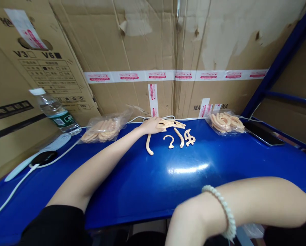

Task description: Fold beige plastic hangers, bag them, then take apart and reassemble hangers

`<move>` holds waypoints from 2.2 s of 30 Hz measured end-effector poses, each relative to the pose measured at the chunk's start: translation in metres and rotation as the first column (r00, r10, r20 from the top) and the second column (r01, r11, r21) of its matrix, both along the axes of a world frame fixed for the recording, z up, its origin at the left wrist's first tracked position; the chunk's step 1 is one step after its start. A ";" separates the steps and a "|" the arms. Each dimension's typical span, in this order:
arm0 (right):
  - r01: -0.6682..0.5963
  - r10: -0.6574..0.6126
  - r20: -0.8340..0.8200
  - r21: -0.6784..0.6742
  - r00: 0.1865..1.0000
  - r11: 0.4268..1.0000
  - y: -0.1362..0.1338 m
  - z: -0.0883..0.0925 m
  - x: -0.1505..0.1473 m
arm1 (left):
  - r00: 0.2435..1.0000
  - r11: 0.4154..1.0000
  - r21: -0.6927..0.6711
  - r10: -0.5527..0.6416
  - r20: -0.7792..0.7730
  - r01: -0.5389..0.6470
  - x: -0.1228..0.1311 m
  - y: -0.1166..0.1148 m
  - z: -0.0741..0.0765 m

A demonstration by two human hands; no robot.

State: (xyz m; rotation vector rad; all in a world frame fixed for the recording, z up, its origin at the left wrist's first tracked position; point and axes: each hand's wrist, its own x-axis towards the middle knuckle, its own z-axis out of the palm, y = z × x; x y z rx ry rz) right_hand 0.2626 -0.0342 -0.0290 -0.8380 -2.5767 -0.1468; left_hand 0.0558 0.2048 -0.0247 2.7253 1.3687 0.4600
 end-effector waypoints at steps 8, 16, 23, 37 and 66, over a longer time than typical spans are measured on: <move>0.068 -0.064 0.055 -0.077 0.996 0.995 0.097 0.024 0.052 | 0.997 0.997 -0.032 -0.074 -0.002 0.074 0.000 0.010 0.003; 0.105 -0.080 0.109 -0.245 0.991 0.964 0.143 0.023 0.097 | 0.993 0.997 0.026 -0.072 0.097 0.070 0.003 0.005 0.007; 0.163 -0.177 -0.017 -0.309 0.984 0.937 0.157 0.028 0.118 | 0.963 0.991 0.136 -0.048 0.266 0.012 -0.008 -0.041 0.012; -0.304 -0.368 -0.553 -0.777 0.748 0.552 0.084 0.014 0.014 | 0.681 0.999 -0.036 0.003 0.732 0.034 0.002 -0.167 -0.027; -0.457 -0.655 -0.666 -0.736 0.358 0.499 0.087 0.010 0.030 | 0.468 0.985 -0.168 0.161 0.869 -0.027 -0.006 -0.179 -0.025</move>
